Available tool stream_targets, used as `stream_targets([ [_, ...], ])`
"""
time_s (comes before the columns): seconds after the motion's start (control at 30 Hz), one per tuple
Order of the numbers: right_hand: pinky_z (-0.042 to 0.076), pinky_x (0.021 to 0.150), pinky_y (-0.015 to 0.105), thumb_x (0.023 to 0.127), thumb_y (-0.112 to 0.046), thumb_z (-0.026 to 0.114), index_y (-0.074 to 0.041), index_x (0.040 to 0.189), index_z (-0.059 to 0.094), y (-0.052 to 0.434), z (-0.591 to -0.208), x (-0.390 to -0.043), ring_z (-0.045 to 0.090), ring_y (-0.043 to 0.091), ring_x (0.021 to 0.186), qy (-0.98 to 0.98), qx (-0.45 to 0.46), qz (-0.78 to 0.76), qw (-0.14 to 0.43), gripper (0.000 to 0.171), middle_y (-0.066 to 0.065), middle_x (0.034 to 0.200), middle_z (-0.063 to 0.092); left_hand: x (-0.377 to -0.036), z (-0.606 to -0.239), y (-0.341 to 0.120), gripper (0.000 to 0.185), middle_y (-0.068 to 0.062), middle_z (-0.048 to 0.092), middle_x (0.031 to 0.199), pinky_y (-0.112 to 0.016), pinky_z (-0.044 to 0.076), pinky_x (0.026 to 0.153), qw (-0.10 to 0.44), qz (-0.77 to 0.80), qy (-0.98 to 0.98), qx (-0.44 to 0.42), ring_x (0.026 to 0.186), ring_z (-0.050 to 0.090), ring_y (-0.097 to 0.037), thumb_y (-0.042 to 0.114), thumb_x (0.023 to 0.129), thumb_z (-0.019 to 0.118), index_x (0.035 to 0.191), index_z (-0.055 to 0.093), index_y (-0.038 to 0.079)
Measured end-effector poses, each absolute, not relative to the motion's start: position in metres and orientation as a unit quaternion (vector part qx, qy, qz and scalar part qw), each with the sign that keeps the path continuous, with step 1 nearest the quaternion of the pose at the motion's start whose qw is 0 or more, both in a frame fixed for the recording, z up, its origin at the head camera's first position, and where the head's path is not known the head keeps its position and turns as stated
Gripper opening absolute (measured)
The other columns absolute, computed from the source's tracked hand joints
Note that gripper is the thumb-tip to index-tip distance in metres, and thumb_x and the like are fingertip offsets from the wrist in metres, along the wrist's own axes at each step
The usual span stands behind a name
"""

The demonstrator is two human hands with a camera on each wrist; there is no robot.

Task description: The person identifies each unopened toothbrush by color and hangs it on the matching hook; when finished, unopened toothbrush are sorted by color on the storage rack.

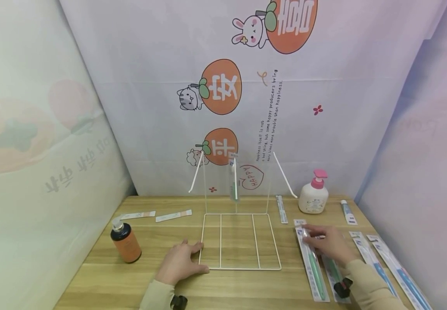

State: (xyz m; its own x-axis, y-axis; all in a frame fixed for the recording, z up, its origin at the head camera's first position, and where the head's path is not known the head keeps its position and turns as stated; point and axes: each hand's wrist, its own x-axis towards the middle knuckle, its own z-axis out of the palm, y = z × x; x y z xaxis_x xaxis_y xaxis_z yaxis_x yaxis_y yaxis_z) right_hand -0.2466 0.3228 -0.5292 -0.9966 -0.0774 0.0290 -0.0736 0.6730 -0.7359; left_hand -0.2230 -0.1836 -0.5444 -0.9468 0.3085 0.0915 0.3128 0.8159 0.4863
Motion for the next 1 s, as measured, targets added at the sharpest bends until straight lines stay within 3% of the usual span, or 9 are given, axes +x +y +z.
stream_targets([
  [0.23, 0.061, 0.077, 0.029, 0.096, -0.029, 0.085, -0.013, 0.139, 0.075, 0.296, -0.504, -0.239, 0.076, 0.030, 0.100, 0.905, -0.102, -0.403, -0.089, 0.047, 0.020, 0.124, 0.076, -0.223, -0.544, -0.184, 0.084, -0.021, 0.070, 0.140, -0.072, 0.048, 0.105, 0.001, -0.255, -0.953, -0.161, 0.133, 0.056, -0.061, 0.057, 0.072, 0.097, 0.141, 0.074, 0.014],
  [0.37, 0.058, 0.062, 0.026, 0.094, -0.021, 0.087, -0.012, 0.135, 0.077, 0.268, -0.482, -0.230, 0.074, 0.016, 0.081, 0.892, -0.135, -0.407, -0.142, 0.043, 0.019, 0.119, 0.078, -0.224, -0.545, -0.185, 0.085, -0.022, 0.069, 0.140, -0.073, 0.048, 0.105, -0.003, -0.254, -0.954, -0.158, 0.133, 0.056, -0.061, 0.058, 0.072, 0.097, 0.141, 0.074, 0.014],
  [0.47, 0.057, 0.057, 0.027, 0.093, -0.016, 0.088, -0.012, 0.134, 0.077, 0.248, -0.466, -0.225, 0.072, 0.010, 0.075, 0.878, -0.165, -0.411, -0.180, 0.043, 0.014, 0.114, 0.079, -0.225, -0.547, -0.186, 0.085, -0.023, 0.069, 0.140, -0.073, 0.048, 0.104, -0.006, -0.256, -0.954, -0.157, 0.133, 0.056, -0.061, 0.058, 0.072, 0.097, 0.141, 0.074, 0.014],
  [0.57, 0.060, 0.060, 0.026, 0.091, -0.013, 0.089, -0.015, 0.134, 0.078, 0.228, -0.451, -0.220, 0.074, 0.007, 0.077, 0.861, -0.199, -0.410, -0.225, 0.044, 0.007, 0.111, 0.080, -0.225, -0.547, -0.186, 0.085, -0.023, 0.069, 0.141, -0.073, 0.048, 0.104, -0.006, -0.257, -0.954, -0.157, 0.134, 0.055, -0.061, 0.058, 0.072, 0.097, 0.141, 0.074, 0.014],
  [0.7, 0.063, 0.063, 0.025, 0.088, 0.000, 0.088, -0.012, 0.133, 0.078, 0.200, -0.429, -0.212, 0.075, 0.010, 0.078, 0.816, -0.248, -0.443, -0.277, 0.048, 0.006, 0.111, 0.077, -0.226, -0.547, -0.185, 0.084, -0.024, 0.068, 0.141, -0.073, 0.047, 0.105, -0.007, -0.258, -0.953, -0.157, 0.134, 0.055, -0.061, 0.058, 0.073, 0.096, 0.142, 0.073, 0.014],
  [0.8, 0.063, 0.061, 0.025, 0.084, 0.010, 0.087, -0.006, 0.131, 0.078, 0.181, -0.415, -0.206, 0.074, 0.012, 0.077, 0.773, -0.282, -0.483, -0.299, 0.050, 0.010, 0.113, 0.075, -0.225, -0.547, -0.184, 0.084, -0.024, 0.068, 0.141, -0.073, 0.046, 0.107, -0.007, -0.259, -0.953, -0.155, 0.135, 0.054, -0.061, 0.058, 0.074, 0.096, 0.142, 0.073, 0.015],
  [1.0, 0.063, 0.059, 0.028, 0.085, 0.011, 0.086, -0.006, 0.131, 0.077, 0.158, -0.396, -0.190, 0.074, 0.013, 0.079, 0.739, -0.304, -0.531, -0.281, 0.051, 0.008, 0.120, 0.073, -0.224, -0.545, -0.184, 0.084, -0.026, 0.067, 0.141, -0.073, 0.046, 0.106, -0.008, -0.261, -0.953, -0.155, 0.133, 0.055, -0.063, 0.057, 0.073, 0.097, 0.141, 0.074, 0.015],
])
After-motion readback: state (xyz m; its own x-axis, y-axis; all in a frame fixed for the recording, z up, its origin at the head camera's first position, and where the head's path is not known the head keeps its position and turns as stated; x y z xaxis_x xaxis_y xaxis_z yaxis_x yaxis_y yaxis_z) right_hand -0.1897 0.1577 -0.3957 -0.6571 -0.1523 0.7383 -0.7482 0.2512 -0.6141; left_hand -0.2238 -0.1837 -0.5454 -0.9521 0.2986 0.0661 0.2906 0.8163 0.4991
